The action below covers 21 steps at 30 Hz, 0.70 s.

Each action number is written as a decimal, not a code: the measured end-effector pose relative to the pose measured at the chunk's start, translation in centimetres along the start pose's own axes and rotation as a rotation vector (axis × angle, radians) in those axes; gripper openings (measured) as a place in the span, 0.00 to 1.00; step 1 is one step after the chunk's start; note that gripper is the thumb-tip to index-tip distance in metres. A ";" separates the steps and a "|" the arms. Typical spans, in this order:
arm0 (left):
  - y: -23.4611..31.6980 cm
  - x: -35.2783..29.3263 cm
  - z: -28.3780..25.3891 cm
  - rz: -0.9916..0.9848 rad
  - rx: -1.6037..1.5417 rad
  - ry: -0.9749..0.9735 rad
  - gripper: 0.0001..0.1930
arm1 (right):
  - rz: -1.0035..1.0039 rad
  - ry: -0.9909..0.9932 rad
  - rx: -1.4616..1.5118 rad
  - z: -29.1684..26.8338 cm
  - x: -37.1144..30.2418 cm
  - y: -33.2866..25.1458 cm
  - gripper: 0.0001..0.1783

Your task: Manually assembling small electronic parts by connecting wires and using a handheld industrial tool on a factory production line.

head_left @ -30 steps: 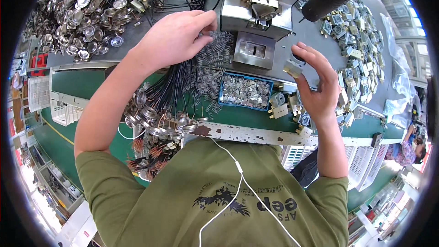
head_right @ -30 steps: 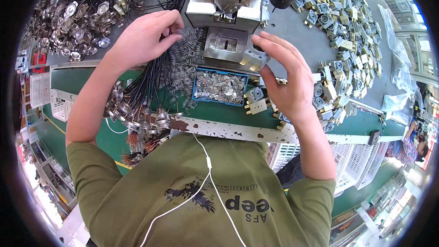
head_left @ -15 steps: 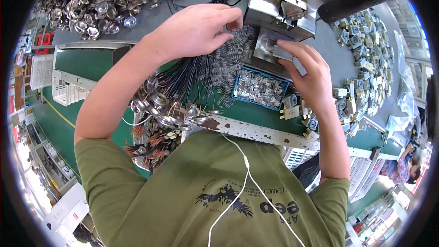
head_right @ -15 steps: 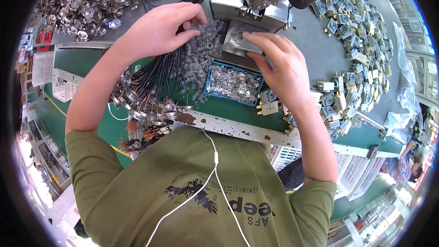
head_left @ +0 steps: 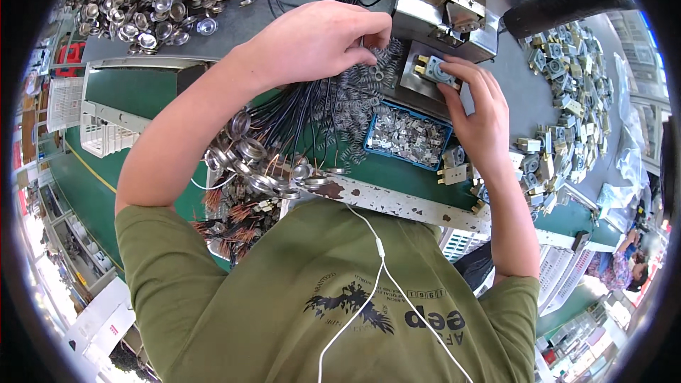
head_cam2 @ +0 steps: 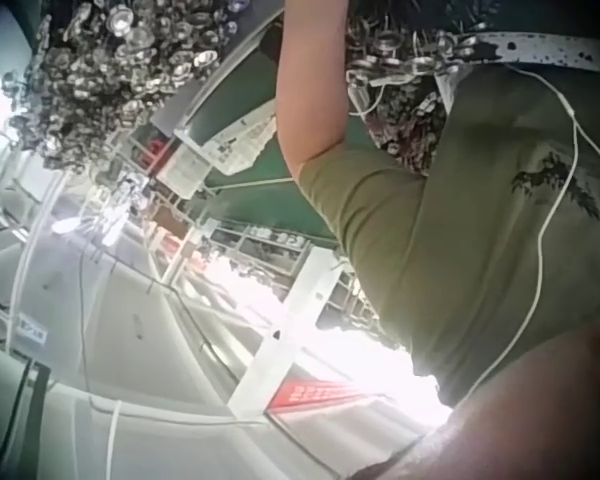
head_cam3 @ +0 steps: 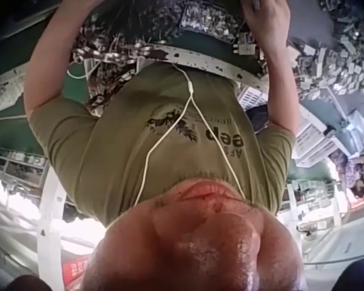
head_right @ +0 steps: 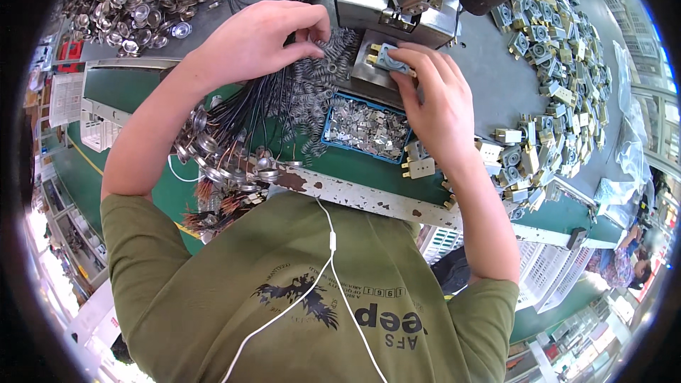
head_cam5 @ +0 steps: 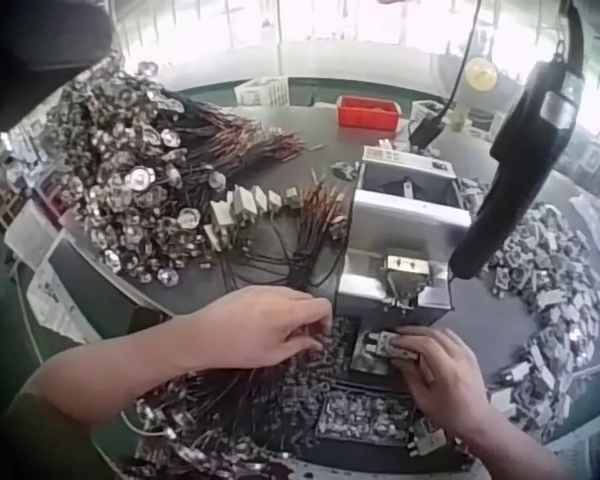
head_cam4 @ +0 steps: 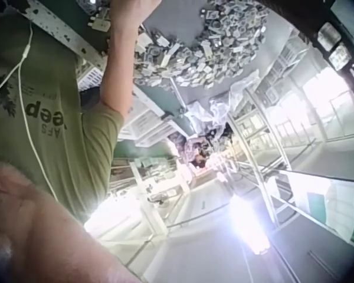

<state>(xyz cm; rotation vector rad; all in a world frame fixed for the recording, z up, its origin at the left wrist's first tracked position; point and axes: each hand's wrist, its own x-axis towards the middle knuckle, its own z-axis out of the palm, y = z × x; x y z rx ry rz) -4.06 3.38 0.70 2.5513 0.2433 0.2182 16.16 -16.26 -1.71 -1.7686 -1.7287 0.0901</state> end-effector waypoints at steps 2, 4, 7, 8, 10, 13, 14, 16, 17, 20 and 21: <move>-0.2 0.1 0.0 0.022 -0.004 0.023 0.11 | -0.025 0.004 -0.036 0.0 0.4 0.3 0.18; -0.3 0.1 -0.2 0.037 -0.008 0.048 0.12 | -0.051 -0.028 -0.014 0.0 0.8 0.3 0.17; -0.3 0.2 -0.8 0.049 -0.019 0.062 0.12 | -0.074 -0.090 -0.071 -0.7 1.0 0.5 0.16; -0.3 0.4 -0.9 0.062 -0.020 0.084 0.12 | -0.046 -0.146 -0.078 -1.1 1.0 0.1 0.16; -0.3 0.4 -1.1 0.092 -0.043 0.117 0.12 | -0.079 -0.124 -0.096 -0.8 0.6 0.2 0.17; 0.3 0.2 -2.1 0.076 -0.113 0.110 0.11 | -0.147 -0.026 -0.159 -0.6 0.7 -0.3 0.18; 0.7 0.1 -2.4 0.072 -0.111 0.112 0.11 | -0.181 0.046 -0.199 -0.5 0.8 -0.8 0.20; 1.7 -0.1 -2.6 -0.003 -0.294 0.092 0.10 | -0.111 0.068 -0.009 -0.4 1.8 -2.7 0.20; 2.6 -0.2 -3.2 -0.010 -0.299 0.083 0.10 | -0.032 0.090 0.178 -0.5 2.1 -4.1 0.21; 3.8 0.4 -4.3 -0.176 -0.462 -0.081 0.09 | -0.096 0.078 0.291 -0.2 3.3 -4.1 0.19; 3.7 0.4 -4.2 -0.180 -0.461 -0.084 0.09 | -0.152 0.119 0.295 0.0 3.5 -3.9 0.18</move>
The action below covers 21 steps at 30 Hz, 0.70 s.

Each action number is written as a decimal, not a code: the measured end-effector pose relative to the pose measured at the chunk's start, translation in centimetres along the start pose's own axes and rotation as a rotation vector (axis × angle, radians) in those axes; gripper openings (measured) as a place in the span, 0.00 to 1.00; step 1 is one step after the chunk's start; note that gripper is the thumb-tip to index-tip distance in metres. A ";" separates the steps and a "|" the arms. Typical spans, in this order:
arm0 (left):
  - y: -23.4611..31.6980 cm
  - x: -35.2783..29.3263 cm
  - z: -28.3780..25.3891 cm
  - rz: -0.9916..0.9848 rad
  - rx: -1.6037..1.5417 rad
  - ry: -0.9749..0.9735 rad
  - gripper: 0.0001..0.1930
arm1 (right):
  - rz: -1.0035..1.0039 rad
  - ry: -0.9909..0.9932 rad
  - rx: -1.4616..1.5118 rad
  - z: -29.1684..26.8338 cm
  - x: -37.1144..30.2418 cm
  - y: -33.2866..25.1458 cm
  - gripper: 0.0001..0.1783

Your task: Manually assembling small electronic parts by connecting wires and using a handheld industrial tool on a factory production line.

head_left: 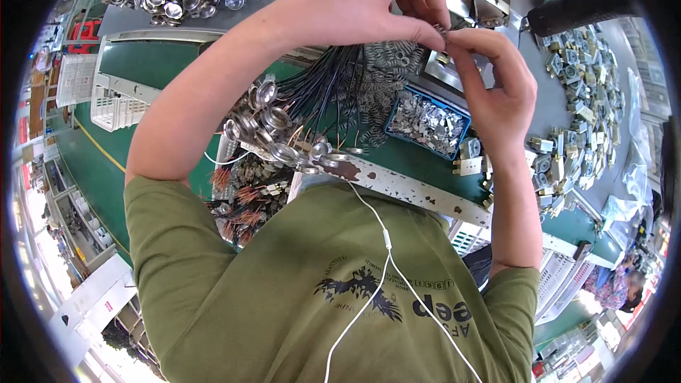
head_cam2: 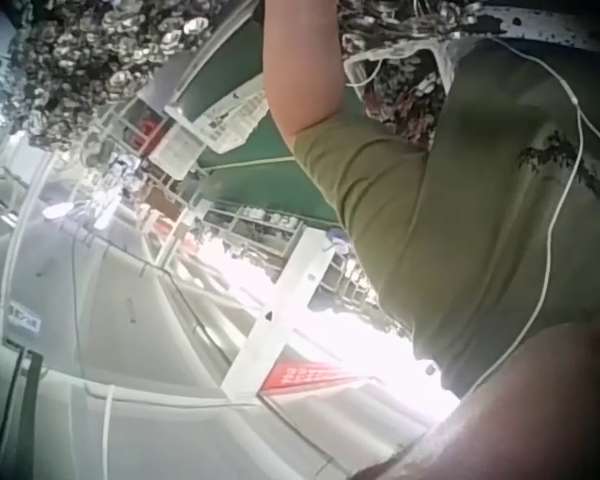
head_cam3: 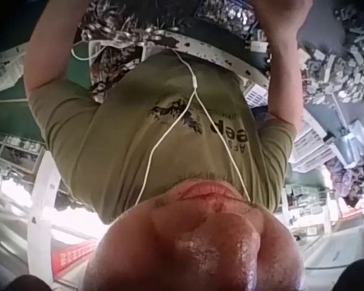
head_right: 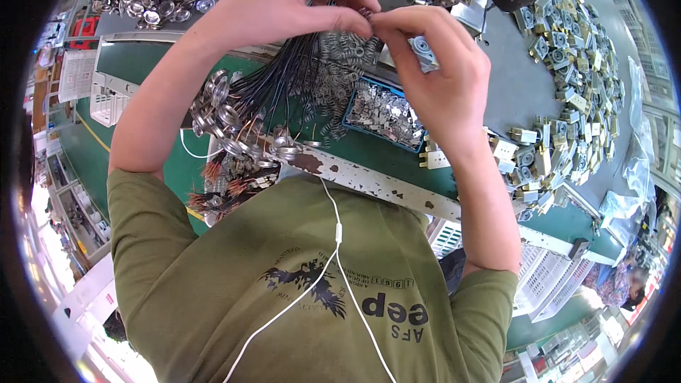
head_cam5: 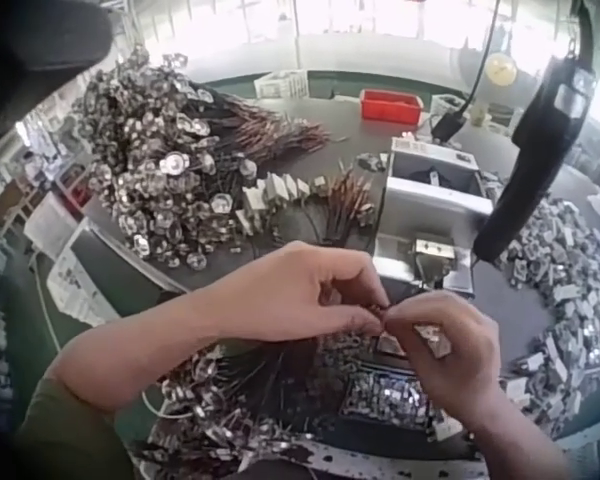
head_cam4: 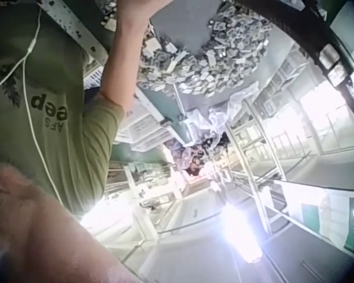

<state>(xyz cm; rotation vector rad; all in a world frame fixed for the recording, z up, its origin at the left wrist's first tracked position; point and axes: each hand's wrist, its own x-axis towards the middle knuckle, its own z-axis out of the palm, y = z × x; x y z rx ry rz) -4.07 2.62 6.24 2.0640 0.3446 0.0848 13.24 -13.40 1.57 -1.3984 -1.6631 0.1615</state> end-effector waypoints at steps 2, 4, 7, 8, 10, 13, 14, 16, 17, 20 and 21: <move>-0.2 -0.3 0.4 0.068 -0.305 0.051 0.08 | 0.098 -0.021 0.116 0.2 -0.1 -0.1 0.16; -0.5 -0.3 0.4 0.036 -0.319 0.003 0.08 | 0.093 -0.017 0.159 0.3 -0.1 0.0 0.15; -1.2 -0.3 0.5 0.085 -0.444 0.018 0.10 | 0.304 0.006 0.333 0.6 -0.8 -1.2 0.12; -1.9 -0.4 0.7 0.084 -0.436 0.018 0.10 | 0.426 0.002 0.428 0.7 -0.9 -1.4 0.12; -2.3 -0.7 0.5 0.216 -0.388 0.087 0.07 | 0.484 0.034 0.554 0.9 -1.3 -1.0 0.11; -0.8 -2.4 -0.7 0.152 0.192 -0.005 0.09 | 0.569 -0.169 0.029 1.1 -1.2 -0.8 0.10; -0.2 -3.1 -0.8 0.000 0.279 -0.171 0.11 | 0.573 -0.160 0.030 1.2 -1.2 -0.8 0.10; 0.4 -4.3 -0.1 -0.142 0.436 -0.405 0.09 | 0.008 -0.091 -0.318 1.3 -1.6 -1.1 0.14; 0.3 -4.8 0.5 -0.150 0.491 -0.413 0.10 | -0.079 -0.123 -0.213 1.6 -1.7 -1.5 0.18; 0.2 -5.7 0.6 -0.109 0.572 -0.367 0.10 | -0.197 -0.477 0.025 3.7 -2.1 -3.1 0.17; 0.6 -5.4 0.0 -0.157 0.547 -0.419 0.10 | -0.236 -0.526 -0.015 4.8 -2.4 -3.0 0.16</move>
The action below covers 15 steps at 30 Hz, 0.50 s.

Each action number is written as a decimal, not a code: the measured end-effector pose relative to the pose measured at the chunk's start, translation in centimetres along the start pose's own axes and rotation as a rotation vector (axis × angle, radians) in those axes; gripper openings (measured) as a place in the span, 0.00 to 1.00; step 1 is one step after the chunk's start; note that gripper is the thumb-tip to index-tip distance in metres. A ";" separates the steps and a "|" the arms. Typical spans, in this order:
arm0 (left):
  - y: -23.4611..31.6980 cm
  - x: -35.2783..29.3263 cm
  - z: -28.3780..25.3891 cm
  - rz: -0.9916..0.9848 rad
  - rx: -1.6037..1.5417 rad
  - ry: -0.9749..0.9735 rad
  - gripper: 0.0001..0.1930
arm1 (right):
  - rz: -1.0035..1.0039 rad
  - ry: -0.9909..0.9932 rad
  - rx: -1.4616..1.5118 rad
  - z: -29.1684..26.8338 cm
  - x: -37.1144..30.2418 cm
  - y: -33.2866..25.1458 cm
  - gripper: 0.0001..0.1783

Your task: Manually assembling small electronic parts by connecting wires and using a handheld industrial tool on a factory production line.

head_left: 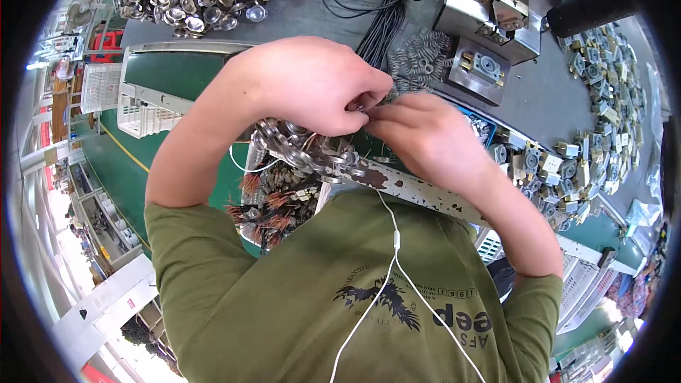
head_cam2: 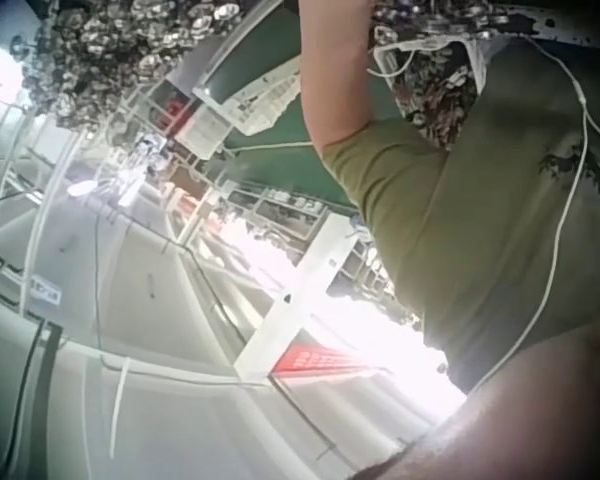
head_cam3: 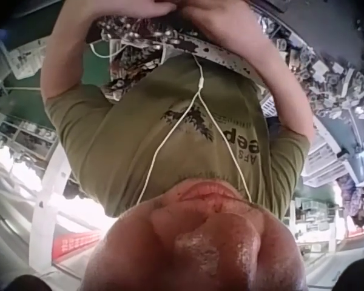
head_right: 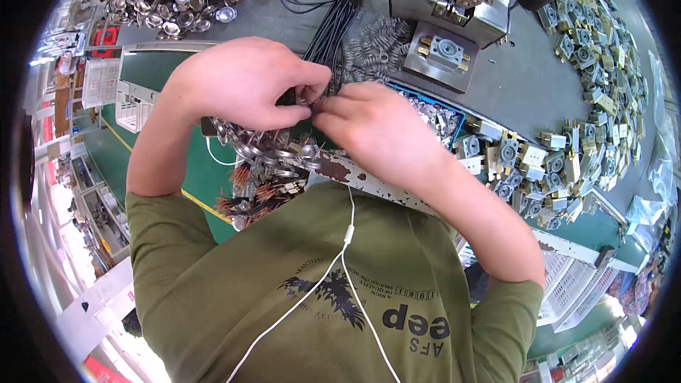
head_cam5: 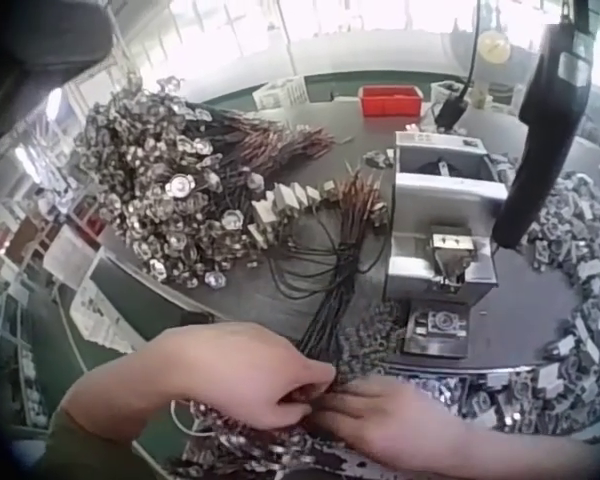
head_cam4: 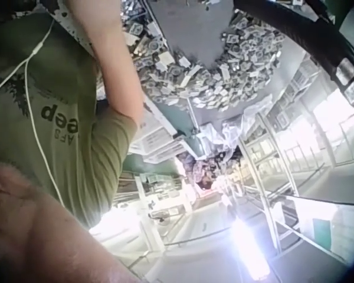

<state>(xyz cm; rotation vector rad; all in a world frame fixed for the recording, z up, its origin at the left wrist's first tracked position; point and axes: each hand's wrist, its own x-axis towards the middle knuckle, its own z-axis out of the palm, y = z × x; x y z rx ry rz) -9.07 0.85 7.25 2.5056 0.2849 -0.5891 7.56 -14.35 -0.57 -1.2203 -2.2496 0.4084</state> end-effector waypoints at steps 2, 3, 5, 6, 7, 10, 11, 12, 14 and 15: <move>-0.3 0.0 -0.8 -0.035 -0.022 -0.060 0.10 | -0.052 -0.067 -0.109 1.9 0.8 0.1 0.12; -0.7 0.0 -0.8 -0.027 -0.070 -0.070 0.10 | -0.058 -0.062 -0.113 2.5 1.1 -0.1 0.12; -1.0 0.0 -0.8 -0.012 -0.108 -0.079 0.10 | -0.006 -0.191 -0.210 3.5 1.5 -0.4 0.09; -0.9 0.0 -0.7 -0.021 -0.089 -0.069 0.11 | -0.015 -0.170 -0.223 3.8 1.5 -0.5 0.08; -0.9 -0.1 -0.6 -0.032 -0.071 -0.056 0.11 | -0.019 -0.167 -0.231 3.4 1.6 -0.7 0.08; -1.1 -0.5 -1.0 -0.048 -0.095 -0.068 0.12 | 0.007 -0.156 -0.060 0.5 1.5 -1.7 0.08; -1.2 -0.8 -1.1 -0.069 -0.121 -0.083 0.12 | -0.004 -0.159 -0.066 -0.5 0.9 -1.6 0.08; -1.4 -1.0 -1.0 -0.073 -0.121 -0.071 0.12 | 0.021 -0.034 0.047 -1.6 0.0 -1.3 0.09; -2.0 -0.7 -0.4 -0.020 -0.243 -0.062 0.11 | 0.086 0.183 0.277 -3.4 -2.1 -0.4 0.13; -2.2 -0.5 0.0 -0.021 -0.244 -0.054 0.11 | 0.118 0.272 0.401 -4.1 -3.1 0.1 0.16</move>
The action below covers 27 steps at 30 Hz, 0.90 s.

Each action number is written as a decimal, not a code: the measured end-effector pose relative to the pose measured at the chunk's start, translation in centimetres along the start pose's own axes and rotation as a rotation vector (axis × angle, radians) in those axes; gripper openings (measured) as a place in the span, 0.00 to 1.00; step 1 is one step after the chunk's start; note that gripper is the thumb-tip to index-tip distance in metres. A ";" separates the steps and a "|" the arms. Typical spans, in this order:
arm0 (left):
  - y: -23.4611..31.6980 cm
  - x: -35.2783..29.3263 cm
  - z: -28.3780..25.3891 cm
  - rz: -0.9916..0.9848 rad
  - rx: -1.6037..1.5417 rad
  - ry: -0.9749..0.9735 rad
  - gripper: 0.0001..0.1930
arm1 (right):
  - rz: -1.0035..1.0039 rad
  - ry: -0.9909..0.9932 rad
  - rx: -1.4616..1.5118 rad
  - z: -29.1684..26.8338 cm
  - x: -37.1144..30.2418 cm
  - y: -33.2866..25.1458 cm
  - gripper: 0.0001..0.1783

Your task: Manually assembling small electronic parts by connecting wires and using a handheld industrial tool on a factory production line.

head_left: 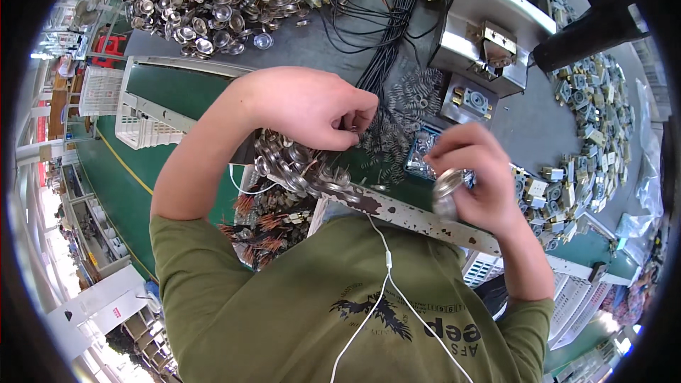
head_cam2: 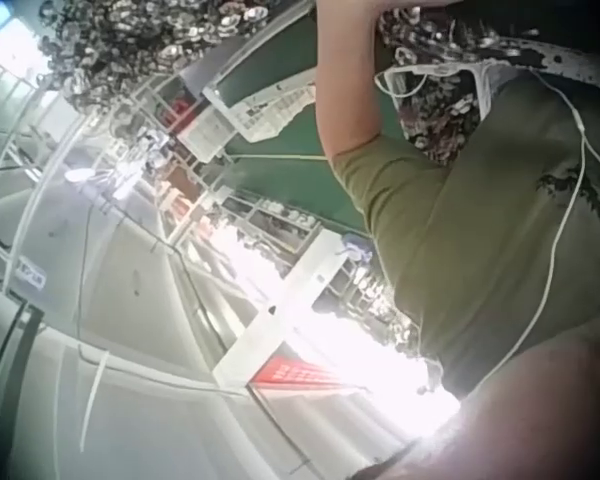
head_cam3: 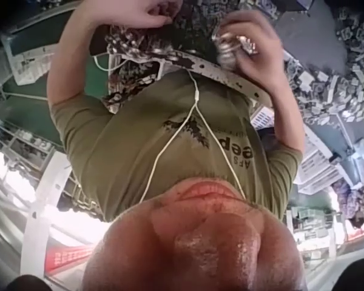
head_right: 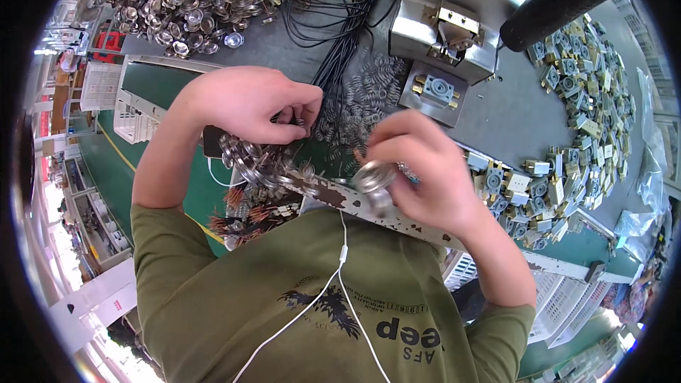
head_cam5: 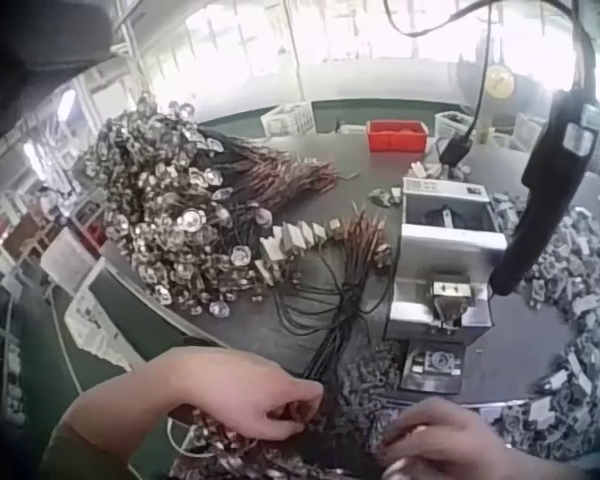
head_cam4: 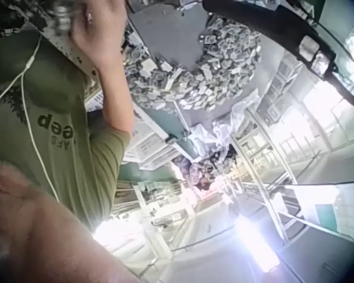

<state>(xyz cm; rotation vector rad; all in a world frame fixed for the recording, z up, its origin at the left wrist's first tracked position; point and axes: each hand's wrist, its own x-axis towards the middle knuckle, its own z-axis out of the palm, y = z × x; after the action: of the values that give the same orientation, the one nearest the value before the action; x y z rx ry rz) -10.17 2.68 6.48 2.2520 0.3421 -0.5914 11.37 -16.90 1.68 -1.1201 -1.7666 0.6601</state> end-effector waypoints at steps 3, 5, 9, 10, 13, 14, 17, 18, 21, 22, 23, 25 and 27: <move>0.1 1.2 0.1 0.114 -0.030 0.068 0.09 | 0.065 0.129 0.077 -0.4 -1.6 -1.1 0.22; 0.5 2.4 -0.2 0.193 -0.004 0.286 0.09 | 0.144 0.191 0.082 -0.5 -1.7 -1.8 0.27; 2.0 3.1 -0.6 0.191 0.068 0.205 0.10 | 0.031 -0.122 -0.253 -1.9 -0.5 -2.5 0.20; 2.2 3.2 -0.5 0.195 0.071 0.198 0.10 | -0.040 -0.153 -0.315 -1.7 -0.6 -2.4 0.21; 2.1 3.0 -0.1 0.059 0.172 0.028 0.10 | 0.030 -0.087 -0.244 -1.9 -1.2 -3.2 0.19; 2.1 2.9 0.0 0.060 0.178 0.025 0.10 | 0.100 -0.001 -0.259 -2.3 -1.7 -3.1 0.19; 2.0 3.4 0.2 0.063 0.164 0.043 0.10 | 0.280 0.187 -0.335 -1.8 -3.3 -3.1 0.21; 1.7 3.8 0.3 0.194 0.193 0.254 0.10 | 0.392 0.284 -0.391 -1.7 -3.6 -3.0 0.22; 2.6 5.1 0.2 0.437 0.199 0.620 0.07 | 0.566 0.171 -0.396 -3.1 -3.7 -3.3 0.25; 3.1 5.8 -0.1 0.471 0.199 0.674 0.07 | 0.634 0.104 -0.404 -3.5 -3.5 -3.3 0.25; 3.5 6.8 0.1 0.476 0.195 0.674 0.07 | 0.636 0.043 -0.397 -3.5 -3.4 -3.2 0.27; 4.2 9.1 0.3 0.481 0.212 0.637 0.07 | 0.673 0.032 -0.286 -2.5 -3.9 -3.3 0.27; 3.8 10.8 0.7 0.512 0.245 0.636 0.08 | 0.685 0.013 -0.127 -1.1 -4.6 -3.0 0.28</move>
<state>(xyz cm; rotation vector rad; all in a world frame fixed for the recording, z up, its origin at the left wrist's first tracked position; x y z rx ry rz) 0.44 0.25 2.89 2.5860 -0.0168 0.3802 11.92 -22.38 2.73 -1.8371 -1.4087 0.9417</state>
